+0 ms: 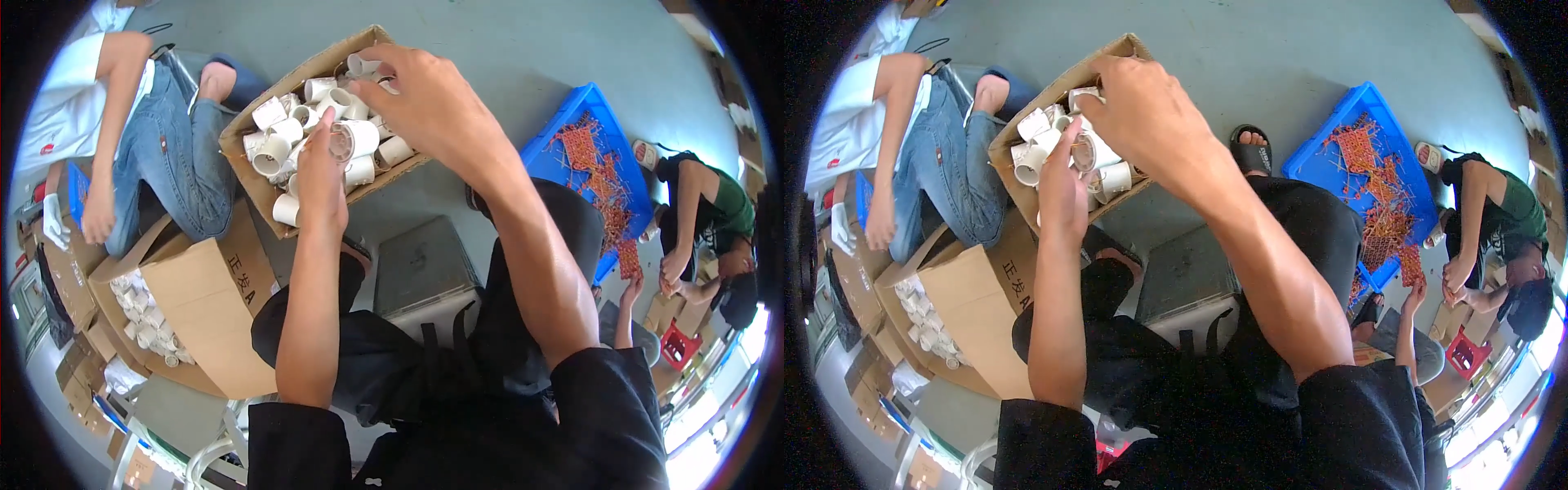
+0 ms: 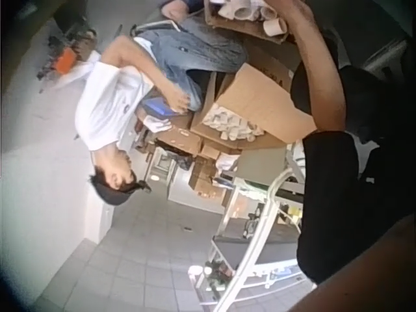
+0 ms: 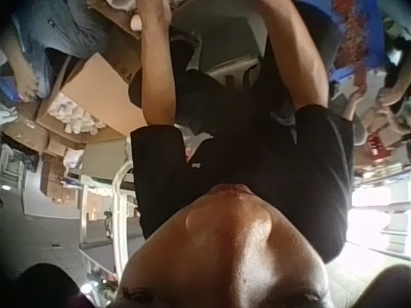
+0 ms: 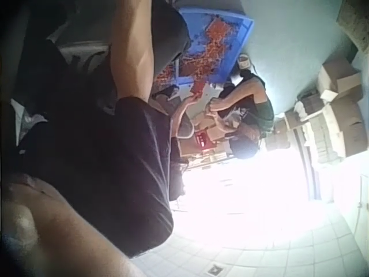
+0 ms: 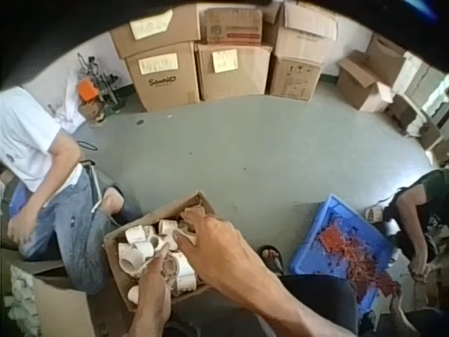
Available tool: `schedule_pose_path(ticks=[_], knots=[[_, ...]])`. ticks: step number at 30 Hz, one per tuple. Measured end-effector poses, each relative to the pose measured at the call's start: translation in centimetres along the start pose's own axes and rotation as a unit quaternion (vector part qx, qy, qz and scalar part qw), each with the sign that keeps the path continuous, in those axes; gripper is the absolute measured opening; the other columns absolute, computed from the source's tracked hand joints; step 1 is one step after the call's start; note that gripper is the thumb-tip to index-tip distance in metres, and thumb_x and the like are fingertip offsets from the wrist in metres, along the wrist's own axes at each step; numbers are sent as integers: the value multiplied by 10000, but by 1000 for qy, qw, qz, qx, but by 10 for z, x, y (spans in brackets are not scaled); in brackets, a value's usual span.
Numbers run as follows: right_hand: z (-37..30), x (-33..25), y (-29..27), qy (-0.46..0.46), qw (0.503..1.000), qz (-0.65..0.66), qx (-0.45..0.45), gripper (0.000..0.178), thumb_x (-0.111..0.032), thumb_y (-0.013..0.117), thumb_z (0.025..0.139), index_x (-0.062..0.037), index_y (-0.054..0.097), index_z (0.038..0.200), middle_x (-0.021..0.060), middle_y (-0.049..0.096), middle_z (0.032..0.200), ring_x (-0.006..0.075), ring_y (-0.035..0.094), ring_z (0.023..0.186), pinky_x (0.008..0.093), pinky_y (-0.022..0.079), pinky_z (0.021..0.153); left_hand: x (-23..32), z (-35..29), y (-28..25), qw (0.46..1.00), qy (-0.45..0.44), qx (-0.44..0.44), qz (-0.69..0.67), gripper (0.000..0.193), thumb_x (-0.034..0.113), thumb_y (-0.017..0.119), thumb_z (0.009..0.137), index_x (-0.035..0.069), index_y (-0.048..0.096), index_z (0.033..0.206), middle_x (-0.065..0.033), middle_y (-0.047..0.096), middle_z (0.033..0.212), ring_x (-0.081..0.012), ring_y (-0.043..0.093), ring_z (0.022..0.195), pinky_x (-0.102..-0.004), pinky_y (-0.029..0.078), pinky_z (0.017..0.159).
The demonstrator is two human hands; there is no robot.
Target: Place small electronic components into white plastic cylindrical housings.
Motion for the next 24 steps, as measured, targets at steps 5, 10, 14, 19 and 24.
schedule_pose_path(ticks=[5, 10, 14, 19, 24], knots=[[-8, 6, -1, 22, 998, -47, -36, 340, -255, 543, 841, 65, 601, 943, 273, 614, 905, 421, 584, 899, 456, 460, 814, 9, -14, 14, 998, -21, 29, 61, 480, 339, 462, 937, 59, 446, 1326, -74, 444, 1318, -168, 416, 1184, -394, 297, 1011], [-21, 14, 23, 113, 981, 3, -157, 456, -365, 467, 904, 58, 571, 1041, 273, 610, 955, 418, 566, 976, 454, 439, 843, 23, -24, 18, 978, 166, -14, 122, 503, 354, 362, 985, -2, 413, 1337, -129, 532, 1243, -160, 495, 1080, -270, 341, 957], [-6, 19, 28, 134, 962, 172, -163, 423, -331, 441, 945, 16, 543, 1165, 190, 636, 949, 258, 602, 842, 348, 453, 778, 44, -32, 28, 938, 321, -4, 130, 471, 330, 385, 987, -7, 443, 1311, -126, 538, 1240, -141, 513, 1030, -267, 378, 908], [-7, 9, 39, 140, 933, 298, -146, 386, -301, 417, 976, -11, 542, 1198, 68, 632, 913, 115, 537, 802, 289, 442, 723, 47, -32, 16, 958, 285, -13, 22, 443, 305, 375, 993, -15, 473, 1283, -83, 564, 1188, -80, 517, 929, -207, 398, 766], [-7, 7, 35, 152, 940, 265, -149, 393, -306, 419, 973, -17, 534, 1213, 98, 637, 952, 145, 557, 838, 290, 442, 773, 46, -32, 14, 954, 298, -16, -4, 459, 315, 370, 994, -32, 470, 1277, -88, 560, 1193, -95, 520, 988, -223, 400, 847]])
Point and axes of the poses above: each hand's wrist, its own z-axis towards the middle knuckle, its own y-axis out of the palm, x = y × z, the point moved 4 cm from there along z, towards the middle knuckle
